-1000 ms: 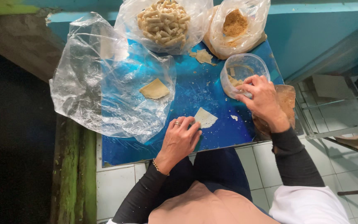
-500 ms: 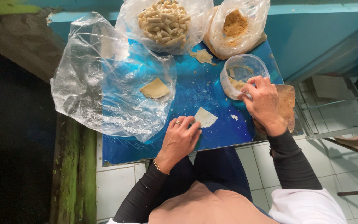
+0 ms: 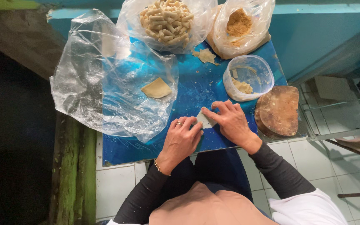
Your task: The person sits at a small blue table and folds small square dough wrappers around a bit of filling, pinching them closed by hand. They take wrappers and filling from plastic bags and a container, and place the folded pastries into a plastic bag with a pile of finished ones.
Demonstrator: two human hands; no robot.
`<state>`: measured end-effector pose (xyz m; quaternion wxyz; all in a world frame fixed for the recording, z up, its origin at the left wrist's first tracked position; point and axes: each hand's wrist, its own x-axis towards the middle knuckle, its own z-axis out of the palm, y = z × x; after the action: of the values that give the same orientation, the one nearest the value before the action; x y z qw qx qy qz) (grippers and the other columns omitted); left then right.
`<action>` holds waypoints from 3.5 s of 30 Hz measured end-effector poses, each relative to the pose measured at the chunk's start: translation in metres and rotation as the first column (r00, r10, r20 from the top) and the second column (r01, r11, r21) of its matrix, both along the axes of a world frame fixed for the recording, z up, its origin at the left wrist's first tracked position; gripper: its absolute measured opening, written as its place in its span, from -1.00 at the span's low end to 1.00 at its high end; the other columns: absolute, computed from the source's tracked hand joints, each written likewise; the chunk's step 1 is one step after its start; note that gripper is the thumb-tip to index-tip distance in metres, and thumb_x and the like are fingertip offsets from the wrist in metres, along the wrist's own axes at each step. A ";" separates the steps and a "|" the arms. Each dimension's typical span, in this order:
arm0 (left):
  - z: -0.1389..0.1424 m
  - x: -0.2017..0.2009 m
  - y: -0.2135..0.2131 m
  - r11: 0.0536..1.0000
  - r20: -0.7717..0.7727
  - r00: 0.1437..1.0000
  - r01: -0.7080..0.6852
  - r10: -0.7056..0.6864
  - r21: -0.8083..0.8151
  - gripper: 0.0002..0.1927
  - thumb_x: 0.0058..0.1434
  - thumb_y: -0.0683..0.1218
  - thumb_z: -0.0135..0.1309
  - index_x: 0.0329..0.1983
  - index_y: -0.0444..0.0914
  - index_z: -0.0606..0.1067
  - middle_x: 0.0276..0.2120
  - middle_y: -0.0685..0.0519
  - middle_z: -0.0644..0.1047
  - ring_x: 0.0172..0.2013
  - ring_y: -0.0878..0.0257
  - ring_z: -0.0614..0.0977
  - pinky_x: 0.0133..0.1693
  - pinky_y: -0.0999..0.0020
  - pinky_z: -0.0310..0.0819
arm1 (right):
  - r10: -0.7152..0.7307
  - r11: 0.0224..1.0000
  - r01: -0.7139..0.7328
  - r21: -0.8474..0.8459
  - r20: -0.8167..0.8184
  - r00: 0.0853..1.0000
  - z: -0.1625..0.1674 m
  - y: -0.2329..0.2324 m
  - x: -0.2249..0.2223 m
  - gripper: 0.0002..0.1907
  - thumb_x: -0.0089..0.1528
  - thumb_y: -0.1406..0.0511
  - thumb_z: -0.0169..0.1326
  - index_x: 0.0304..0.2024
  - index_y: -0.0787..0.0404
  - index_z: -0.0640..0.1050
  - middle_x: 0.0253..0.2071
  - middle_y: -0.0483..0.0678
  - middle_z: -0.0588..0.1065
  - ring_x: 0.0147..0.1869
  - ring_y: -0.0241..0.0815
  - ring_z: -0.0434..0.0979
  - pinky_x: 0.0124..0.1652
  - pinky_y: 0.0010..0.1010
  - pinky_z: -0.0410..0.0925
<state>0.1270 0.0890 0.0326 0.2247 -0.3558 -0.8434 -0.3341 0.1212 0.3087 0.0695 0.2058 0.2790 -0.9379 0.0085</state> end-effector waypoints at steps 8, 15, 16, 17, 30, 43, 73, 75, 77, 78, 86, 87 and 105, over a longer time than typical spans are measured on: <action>0.000 0.000 0.000 1.000 0.012 1.000 0.005 -0.005 -0.001 -0.78 0.22 -0.10 0.20 -0.09 -0.24 0.56 -0.10 0.00 0.51 -0.04 0.08 0.54 0.02 0.15 0.38 | 0.010 0.995 0.002 0.105 -0.108 0.994 0.005 0.013 -0.014 -0.49 0.11 0.40 0.10 0.12 -0.03 0.59 -0.02 -0.13 0.45 -0.04 -0.12 0.42 -0.15 -0.27 0.26; 0.000 0.000 0.000 1.000 0.008 1.000 -0.003 0.003 0.000 -0.78 0.22 -0.09 0.19 -0.09 -0.24 0.56 -0.10 0.00 0.51 -0.03 0.08 0.54 0.02 0.15 0.38 | 0.026 0.999 -0.024 -0.046 0.037 0.999 -0.015 0.000 0.006 -0.49 0.10 0.44 0.10 0.10 -0.02 0.60 -0.10 -0.11 0.45 -0.08 -0.08 0.43 -0.20 -0.26 0.26; 0.000 0.000 0.000 1.000 0.011 1.000 -0.005 0.005 -0.003 -0.77 0.22 -0.09 0.19 -0.09 -0.24 0.56 -0.10 0.00 0.51 -0.04 0.08 0.53 0.02 0.14 0.37 | 0.026 0.999 -0.024 -0.047 0.035 0.999 -0.015 0.000 0.009 -0.50 0.11 0.44 0.11 0.10 -0.02 0.60 -0.10 -0.11 0.45 -0.08 -0.09 0.43 -0.20 -0.26 0.25; 0.000 0.000 0.000 1.000 0.009 1.000 -0.005 0.005 -0.004 -0.77 0.22 -0.09 0.19 -0.09 -0.24 0.56 -0.10 0.00 0.51 -0.04 0.08 0.53 0.02 0.14 0.37 | 0.036 0.999 -0.035 -0.013 0.009 0.999 -0.014 0.000 0.013 -0.49 0.10 0.44 0.11 0.11 -0.01 0.60 -0.09 -0.10 0.45 -0.08 -0.10 0.43 -0.21 -0.27 0.26; 0.006 0.003 -0.002 0.998 0.006 0.999 0.034 -0.035 0.060 -0.86 0.23 -0.08 0.20 -0.23 -0.24 0.55 -0.16 0.01 0.52 -0.08 0.06 0.55 0.03 0.14 0.38 | -0.258 0.881 0.230 -0.413 -0.014 0.966 0.061 0.119 -0.144 -0.82 0.34 0.29 0.20 -0.02 0.10 0.69 -0.14 -0.02 0.57 -0.04 0.02 0.53 -0.09 -0.23 0.38; 0.008 0.004 -0.005 0.995 0.098 0.993 0.050 -0.059 0.091 -0.86 0.24 -0.08 0.20 -0.25 -0.25 0.56 -0.16 0.02 0.54 -0.09 0.06 0.55 -0.02 0.16 0.39 | -0.470 0.819 0.521 0.241 -0.238 0.850 0.014 0.131 -0.302 -0.81 0.26 0.28 0.08 -0.32 0.00 0.72 -0.24 -0.01 0.63 0.00 0.01 0.61 0.05 -0.06 0.32; 0.013 -0.011 -0.003 0.948 0.212 0.977 -0.087 0.021 0.305 -0.76 0.23 -0.19 0.19 -0.02 -0.23 0.60 -0.06 -0.03 0.55 -0.09 0.02 0.58 -0.07 0.18 0.50 | -0.064 0.801 0.294 -0.522 0.413 0.908 0.038 0.064 -0.039 -0.85 0.26 0.28 0.15 -0.22 0.23 0.65 -0.30 -0.01 0.60 -0.24 -0.14 0.61 -0.23 -0.35 0.43; 0.014 -0.013 -0.001 0.968 0.201 0.979 -0.085 0.037 0.237 -0.73 0.21 -0.18 0.20 -0.01 -0.21 0.60 -0.02 -0.04 0.54 -0.09 0.01 0.57 -0.08 0.15 0.48 | -0.036 0.879 0.169 -0.445 0.291 0.956 0.035 0.048 -0.022 -0.88 0.25 0.30 0.17 -0.24 0.21 0.66 -0.27 0.00 0.60 -0.18 -0.03 0.62 -0.19 -0.29 0.44; 0.012 -0.013 0.001 0.986 0.145 0.989 -0.053 0.030 0.157 -0.69 0.18 -0.17 0.21 0.02 -0.20 0.58 0.02 -0.07 0.52 -0.06 -0.02 0.54 -0.06 0.13 0.46 | -0.059 0.912 0.145 -0.384 0.228 0.972 0.030 0.037 -0.011 -0.91 0.22 0.31 0.18 -0.26 0.17 0.65 -0.30 -0.03 0.58 -0.16 0.00 0.61 -0.20 -0.24 0.43; 0.012 -0.013 0.004 0.993 0.093 0.996 -0.026 0.015 0.112 -0.65 0.17 -0.17 0.21 0.05 -0.20 0.57 0.05 -0.08 0.49 -0.02 -0.04 0.53 -0.04 0.12 0.46 | -0.067 0.927 0.133 -0.352 0.193 0.979 0.029 0.034 -0.009 -0.92 0.21 0.31 0.19 -0.27 0.16 0.65 -0.31 -0.04 0.57 -0.15 0.02 0.60 -0.20 -0.22 0.42; 0.000 -0.009 0.019 0.997 -0.047 0.998 -0.034 0.031 -0.073 -0.61 0.15 -0.14 0.21 0.08 -0.16 0.54 0.12 -0.09 0.43 0.04 -0.02 0.51 -0.04 0.10 0.39 | -0.053 0.979 0.061 -0.192 0.047 0.997 0.025 0.027 -0.002 -0.93 0.18 0.33 0.22 -0.27 0.12 0.63 -0.36 -0.10 0.47 -0.17 -0.07 0.52 -0.21 -0.23 0.39; -0.001 -0.009 0.018 0.997 -0.052 0.998 -0.032 0.029 -0.065 -0.63 0.17 -0.14 0.21 0.08 -0.16 0.54 0.12 -0.09 0.43 0.04 -0.01 0.51 -0.03 0.10 0.38 | -0.050 0.982 0.056 -0.180 0.038 0.998 0.026 0.027 -0.002 -0.94 0.19 0.32 0.22 -0.26 0.12 0.63 -0.36 -0.10 0.46 -0.18 -0.08 0.51 -0.21 -0.24 0.38; 0.004 0.001 0.002 0.977 0.069 0.996 -0.073 0.060 0.202 -0.76 0.16 -0.21 0.22 -0.08 -0.22 0.57 -0.03 -0.02 0.53 -0.08 0.03 0.55 -0.08 0.19 0.42 | 0.090 0.673 0.310 -0.671 0.490 0.867 0.047 0.096 -0.057 -0.83 0.33 0.32 0.11 -0.14 0.30 0.63 -0.24 -0.13 0.58 -0.15 -0.35 0.52 -0.16 -0.47 0.40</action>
<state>0.1275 0.0907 0.0365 0.2444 -0.2919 -0.8226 -0.4223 0.0637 0.4049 0.1169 0.0582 0.1025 -0.8908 0.4389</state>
